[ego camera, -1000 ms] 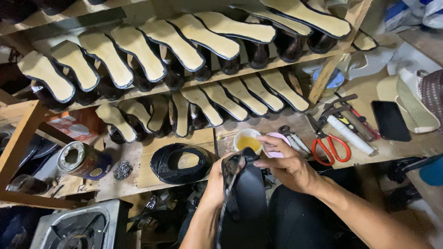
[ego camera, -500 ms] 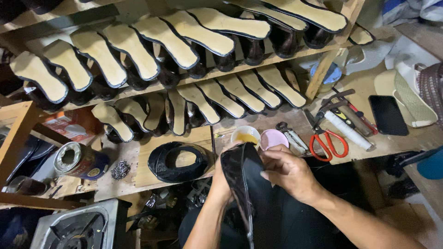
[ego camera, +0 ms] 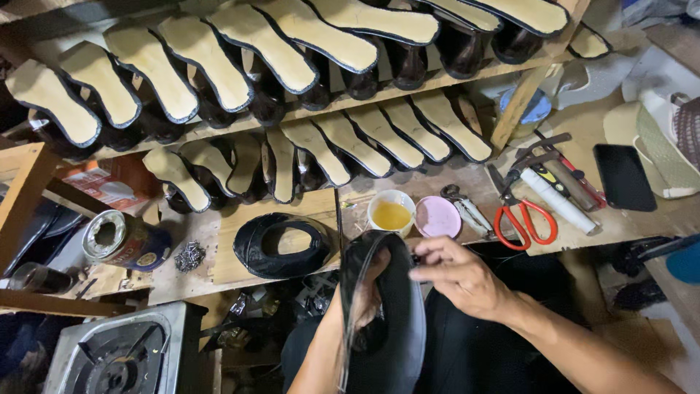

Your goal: The person repeatedly picks up black shoe parts, applies a substance from a small container to the edges, and places them on the floor. The process is repeated multiple times with different shoe parts.

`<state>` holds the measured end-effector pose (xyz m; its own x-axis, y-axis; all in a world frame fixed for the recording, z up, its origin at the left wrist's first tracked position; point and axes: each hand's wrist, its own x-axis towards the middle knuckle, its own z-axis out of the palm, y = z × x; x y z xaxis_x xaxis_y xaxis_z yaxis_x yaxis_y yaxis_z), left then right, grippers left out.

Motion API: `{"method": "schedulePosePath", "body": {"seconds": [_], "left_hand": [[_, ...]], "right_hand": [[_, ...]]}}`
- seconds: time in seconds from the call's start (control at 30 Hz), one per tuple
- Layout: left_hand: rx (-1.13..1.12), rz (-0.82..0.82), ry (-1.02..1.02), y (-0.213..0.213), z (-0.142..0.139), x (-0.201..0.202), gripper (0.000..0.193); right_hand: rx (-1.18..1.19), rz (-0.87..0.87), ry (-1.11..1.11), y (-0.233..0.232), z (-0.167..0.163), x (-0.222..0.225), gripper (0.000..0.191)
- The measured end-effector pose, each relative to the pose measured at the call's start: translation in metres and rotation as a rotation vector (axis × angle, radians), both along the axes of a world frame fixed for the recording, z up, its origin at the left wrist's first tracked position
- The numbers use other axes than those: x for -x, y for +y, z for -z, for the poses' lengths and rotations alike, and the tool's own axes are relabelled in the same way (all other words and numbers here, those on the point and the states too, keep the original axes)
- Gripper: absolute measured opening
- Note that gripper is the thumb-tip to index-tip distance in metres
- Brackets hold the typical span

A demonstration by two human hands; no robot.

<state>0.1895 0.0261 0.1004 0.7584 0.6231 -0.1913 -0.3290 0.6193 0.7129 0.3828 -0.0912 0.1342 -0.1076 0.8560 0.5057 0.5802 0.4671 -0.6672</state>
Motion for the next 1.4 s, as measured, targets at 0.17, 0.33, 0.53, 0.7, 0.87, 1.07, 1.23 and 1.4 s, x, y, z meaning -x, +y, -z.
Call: {"method": "schedulePosePath", "body": {"seconds": [0.17, 0.33, 0.53, 0.7, 0.87, 1.07, 1.23, 1.4], "left_hand": [[-0.095, -0.001, -0.014, -0.01, -0.03, 0.002, 0.026], [0.049, -0.126, -0.069, 0.0, -0.032, -0.004, 0.022], [0.186, -0.228, 0.017, 0.006, -0.01, -0.003, 0.024], [-0.264, 0.32, 0.346, -0.005, 0.017, 0.026, 0.03], [-0.135, 0.218, 0.124, -0.013, 0.039, 0.043, 0.021], [-0.193, 0.17, 0.128, -0.008, 0.033, 0.056, 0.024], [-0.189, 0.153, 0.078, -0.003, 0.016, 0.056, 0.025], [-0.204, 0.183, 0.051, 0.002, 0.008, 0.046, 0.03]], "right_hand": [[0.016, 0.075, 0.046, -0.006, 0.008, -0.002, 0.035], [-0.033, -0.091, 0.129, -0.008, 0.006, 0.004, 0.025], [0.408, 0.051, 0.571, -0.005, -0.005, 0.019, 0.04], [0.369, 0.175, 0.351, 0.03, -0.008, 0.014, 0.037], [0.141, 0.337, -0.406, 0.075, -0.004, -0.005, 0.041], [0.182, 0.328, -0.385, 0.09, -0.006, -0.01, 0.031], [0.297, -0.056, -0.029, 0.055, -0.007, 0.004, 0.031], [0.241, -0.085, 0.03, 0.032, -0.002, 0.017, 0.048]]}}
